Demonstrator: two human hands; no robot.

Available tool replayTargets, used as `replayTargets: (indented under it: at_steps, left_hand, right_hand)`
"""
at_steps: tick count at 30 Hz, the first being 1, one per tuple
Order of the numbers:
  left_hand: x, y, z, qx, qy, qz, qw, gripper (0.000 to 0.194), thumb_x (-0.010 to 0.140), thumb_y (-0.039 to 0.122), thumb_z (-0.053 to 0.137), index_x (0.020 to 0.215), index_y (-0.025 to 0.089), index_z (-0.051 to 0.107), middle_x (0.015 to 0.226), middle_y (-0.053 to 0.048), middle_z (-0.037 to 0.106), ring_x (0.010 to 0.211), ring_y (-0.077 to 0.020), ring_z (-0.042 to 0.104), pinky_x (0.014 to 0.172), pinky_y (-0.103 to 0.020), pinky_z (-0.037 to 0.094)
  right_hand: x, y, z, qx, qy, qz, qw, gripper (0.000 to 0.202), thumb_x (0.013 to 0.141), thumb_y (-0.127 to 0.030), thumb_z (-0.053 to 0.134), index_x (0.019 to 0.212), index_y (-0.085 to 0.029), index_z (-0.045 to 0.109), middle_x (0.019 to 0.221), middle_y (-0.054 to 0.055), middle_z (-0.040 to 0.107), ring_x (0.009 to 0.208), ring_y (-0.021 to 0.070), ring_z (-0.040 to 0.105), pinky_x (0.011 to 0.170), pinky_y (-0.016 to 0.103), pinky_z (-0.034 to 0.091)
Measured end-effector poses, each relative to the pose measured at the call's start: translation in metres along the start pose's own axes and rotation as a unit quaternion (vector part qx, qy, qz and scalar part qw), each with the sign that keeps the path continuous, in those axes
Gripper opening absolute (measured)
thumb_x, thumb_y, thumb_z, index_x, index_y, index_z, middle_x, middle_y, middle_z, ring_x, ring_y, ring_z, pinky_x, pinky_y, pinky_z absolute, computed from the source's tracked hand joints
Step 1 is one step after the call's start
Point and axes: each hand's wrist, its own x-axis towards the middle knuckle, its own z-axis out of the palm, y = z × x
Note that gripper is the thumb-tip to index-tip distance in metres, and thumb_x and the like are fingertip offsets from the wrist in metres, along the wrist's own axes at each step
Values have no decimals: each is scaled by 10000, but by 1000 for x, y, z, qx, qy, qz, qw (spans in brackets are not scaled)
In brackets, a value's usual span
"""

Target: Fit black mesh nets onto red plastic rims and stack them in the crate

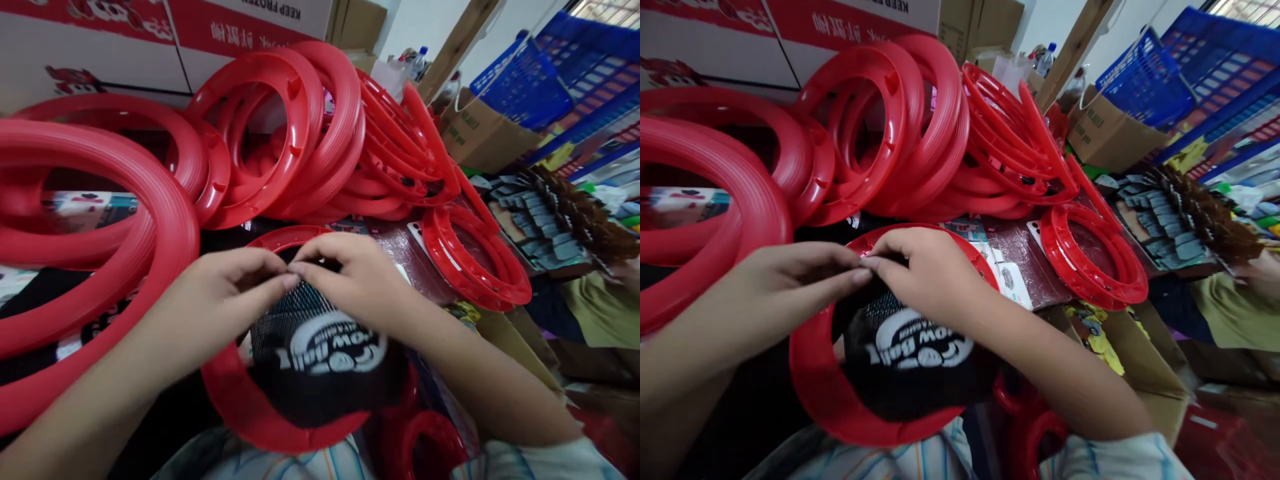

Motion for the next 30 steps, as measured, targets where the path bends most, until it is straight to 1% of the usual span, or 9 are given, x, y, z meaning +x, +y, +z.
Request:
replayTargets:
  at_steps: [2,3,6,8,11,14,20,26,30]
  left_hand:
    - [28,-10,0,147,13,16,989,289,832,452,530,755,222,687,693,-21,674,629,-207,616,558,-324,496]
    - [39,-18,0,205,24,34,978,291,844,418,497,749,210,677,725,-42,675,664,-223,614,613,-362,501]
    - [58,-41,5,274,44,69,958,255,837,329,468,707,188,635,883,-107,683,874,-272,624,836,-446,494]
    - [62,-53,8,283,69,57,955,243,833,316,469,696,183,619,967,-134,672,970,-289,610,902,-457,479]
    - [63,-60,11,275,89,26,957,226,828,323,476,743,185,634,950,-118,670,929,-283,615,865,-449,491]
    - [63,-59,12,240,93,9,966,206,813,319,495,725,195,634,849,-80,671,840,-262,618,806,-423,493]
    - [60,-54,13,184,126,-43,974,147,765,308,557,691,211,637,872,-55,676,859,-261,625,785,-431,486]
    - [61,-53,12,194,121,-39,973,161,765,269,529,646,223,627,869,-28,692,826,-237,627,690,-365,464]
    - [60,-54,11,190,123,-54,973,196,760,342,536,672,200,639,871,-57,683,830,-255,617,745,-401,456]
  right_hand:
    - [28,26,12,36,-41,51,997,124,829,-208,585,781,-141,678,742,-4,670,682,97,577,654,227,429]
    - [38,37,18,35,-50,66,996,140,832,-227,584,778,-134,675,744,0,665,683,95,565,661,230,425]
    - [53,59,34,14,-43,82,996,175,842,-255,582,780,-123,678,765,22,669,705,103,556,687,246,417]
    - [55,65,42,-3,-30,82,996,170,841,-244,579,788,-121,683,766,32,672,712,115,558,695,260,413]
    - [55,67,47,-12,-10,88,996,165,829,-241,576,780,-122,680,748,32,666,713,127,561,697,270,411]
    - [57,66,49,-11,-1,97,995,162,811,-246,587,732,-125,659,729,26,652,707,125,558,693,266,408]
    - [60,69,49,-16,1,117,993,167,785,-267,615,672,-143,617,673,-10,604,647,98,517,662,245,385]
    - [62,68,48,-18,-11,124,992,190,791,-281,622,659,-143,614,642,-21,578,614,86,489,638,237,361]
    - [63,69,49,-26,-8,114,993,195,778,-272,650,641,-143,600,627,-33,567,603,76,481,622,225,349]
